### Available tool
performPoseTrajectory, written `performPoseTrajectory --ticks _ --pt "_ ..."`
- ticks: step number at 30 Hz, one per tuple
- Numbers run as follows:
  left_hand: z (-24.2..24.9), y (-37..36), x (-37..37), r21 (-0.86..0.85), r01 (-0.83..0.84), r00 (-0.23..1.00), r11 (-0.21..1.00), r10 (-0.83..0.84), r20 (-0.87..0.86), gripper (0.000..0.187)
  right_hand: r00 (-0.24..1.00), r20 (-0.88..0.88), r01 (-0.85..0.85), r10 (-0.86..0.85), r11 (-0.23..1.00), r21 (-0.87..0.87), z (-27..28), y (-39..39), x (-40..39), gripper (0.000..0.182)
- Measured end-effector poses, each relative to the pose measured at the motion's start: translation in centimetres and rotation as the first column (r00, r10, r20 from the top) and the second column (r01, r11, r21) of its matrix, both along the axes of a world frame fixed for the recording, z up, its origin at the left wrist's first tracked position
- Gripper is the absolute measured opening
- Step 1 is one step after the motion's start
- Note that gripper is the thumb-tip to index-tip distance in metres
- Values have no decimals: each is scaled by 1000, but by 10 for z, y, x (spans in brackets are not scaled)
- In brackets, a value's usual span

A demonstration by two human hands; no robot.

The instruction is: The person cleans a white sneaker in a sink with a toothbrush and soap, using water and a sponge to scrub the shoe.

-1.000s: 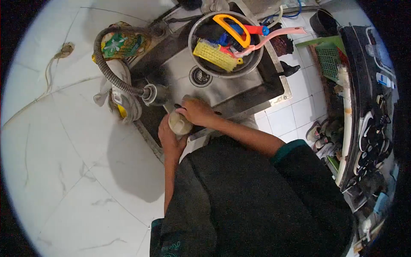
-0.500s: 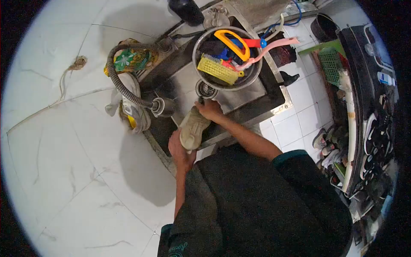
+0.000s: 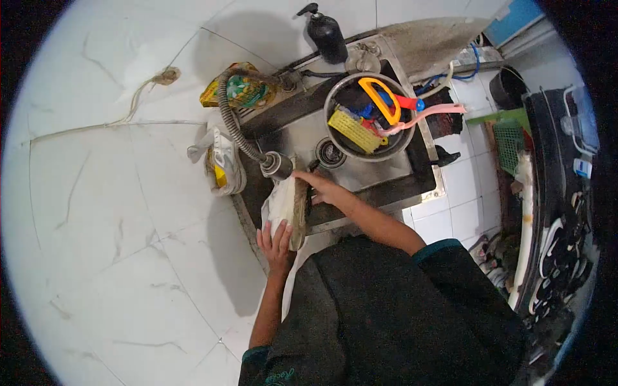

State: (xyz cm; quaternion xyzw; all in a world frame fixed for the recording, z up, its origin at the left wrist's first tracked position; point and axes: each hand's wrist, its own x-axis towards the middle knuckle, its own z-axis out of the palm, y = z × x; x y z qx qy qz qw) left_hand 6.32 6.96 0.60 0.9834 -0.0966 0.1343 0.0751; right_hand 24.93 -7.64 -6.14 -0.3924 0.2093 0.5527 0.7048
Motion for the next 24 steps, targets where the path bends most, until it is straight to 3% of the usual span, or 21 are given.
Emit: performPoseTrajectory --ticks 1,3,5,8,9,15,18,21,24 --pt "2 1 2 19 -22 999 1000 23 -29 57 999 -21 36 -38 997 -74 -2 3 -2 99" --pt "8 3 12 55 -60 994 997 65 -87 65 994 1 112 -112 992 -57 -1 -5 -4 102" --pt "39 -9 29 27 -151 942 988 152 -300 70 968 14 251 -251 967 -48 13 -17 -9 105" --pt "68 -29 46 -79 -284 848 956 212 -486 79 895 342 377 -287 896 -234 -13 -16 -27 100" --pt "62 -26 46 -132 -301 838 944 196 -509 79 840 410 490 -356 823 -288 -12 -13 -30 87" --pt "38 -41 69 -322 -362 889 875 219 -402 74 654 757 472 -14 789 -393 -18 -22 -44 84" --pt "40 -51 97 -371 -377 901 849 244 -359 73 646 763 416 -24 849 -326 -11 -24 -42 84" --pt "31 -50 109 -393 -408 894 824 273 -355 76 556 821 315 127 883 -349 -29 -21 -41 85" --pt "40 -41 122 -390 -379 900 839 235 -367 85 255 922 226 292 909 -351 -27 -26 -33 97"
